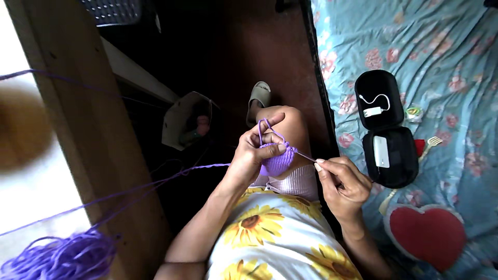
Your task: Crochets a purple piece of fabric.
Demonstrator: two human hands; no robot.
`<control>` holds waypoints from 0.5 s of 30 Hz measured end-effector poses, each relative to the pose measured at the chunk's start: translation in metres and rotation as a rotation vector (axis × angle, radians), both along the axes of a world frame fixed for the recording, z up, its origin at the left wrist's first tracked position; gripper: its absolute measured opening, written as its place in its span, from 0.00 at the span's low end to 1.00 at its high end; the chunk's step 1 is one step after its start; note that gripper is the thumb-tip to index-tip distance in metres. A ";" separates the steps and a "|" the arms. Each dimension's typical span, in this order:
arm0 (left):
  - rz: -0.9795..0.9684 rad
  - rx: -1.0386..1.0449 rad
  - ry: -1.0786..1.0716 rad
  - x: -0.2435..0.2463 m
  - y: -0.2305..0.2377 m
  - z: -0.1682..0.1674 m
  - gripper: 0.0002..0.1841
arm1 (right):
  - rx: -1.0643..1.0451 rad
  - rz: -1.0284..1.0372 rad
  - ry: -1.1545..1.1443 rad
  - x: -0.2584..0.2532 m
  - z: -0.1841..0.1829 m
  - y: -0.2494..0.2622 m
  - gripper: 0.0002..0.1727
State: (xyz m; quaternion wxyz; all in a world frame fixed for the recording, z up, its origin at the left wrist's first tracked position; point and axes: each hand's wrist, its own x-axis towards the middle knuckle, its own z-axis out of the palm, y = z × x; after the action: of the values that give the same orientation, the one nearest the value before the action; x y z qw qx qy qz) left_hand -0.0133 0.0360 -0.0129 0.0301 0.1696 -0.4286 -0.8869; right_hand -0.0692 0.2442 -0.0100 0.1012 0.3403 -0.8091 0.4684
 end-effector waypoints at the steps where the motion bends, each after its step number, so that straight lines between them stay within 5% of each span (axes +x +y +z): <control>1: 0.000 0.009 0.003 0.000 0.000 0.000 0.33 | 0.003 0.002 0.005 0.000 0.000 0.000 0.05; 15: -0.007 -0.113 0.027 0.002 0.000 -0.002 0.29 | 0.067 -0.018 0.089 0.001 -0.001 -0.001 0.06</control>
State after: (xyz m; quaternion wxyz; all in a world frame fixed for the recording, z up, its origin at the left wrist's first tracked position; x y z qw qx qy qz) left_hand -0.0117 0.0362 -0.0146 0.0423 0.1544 -0.4782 -0.8635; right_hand -0.0681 0.2436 -0.0109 0.1301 0.3566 -0.8220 0.4245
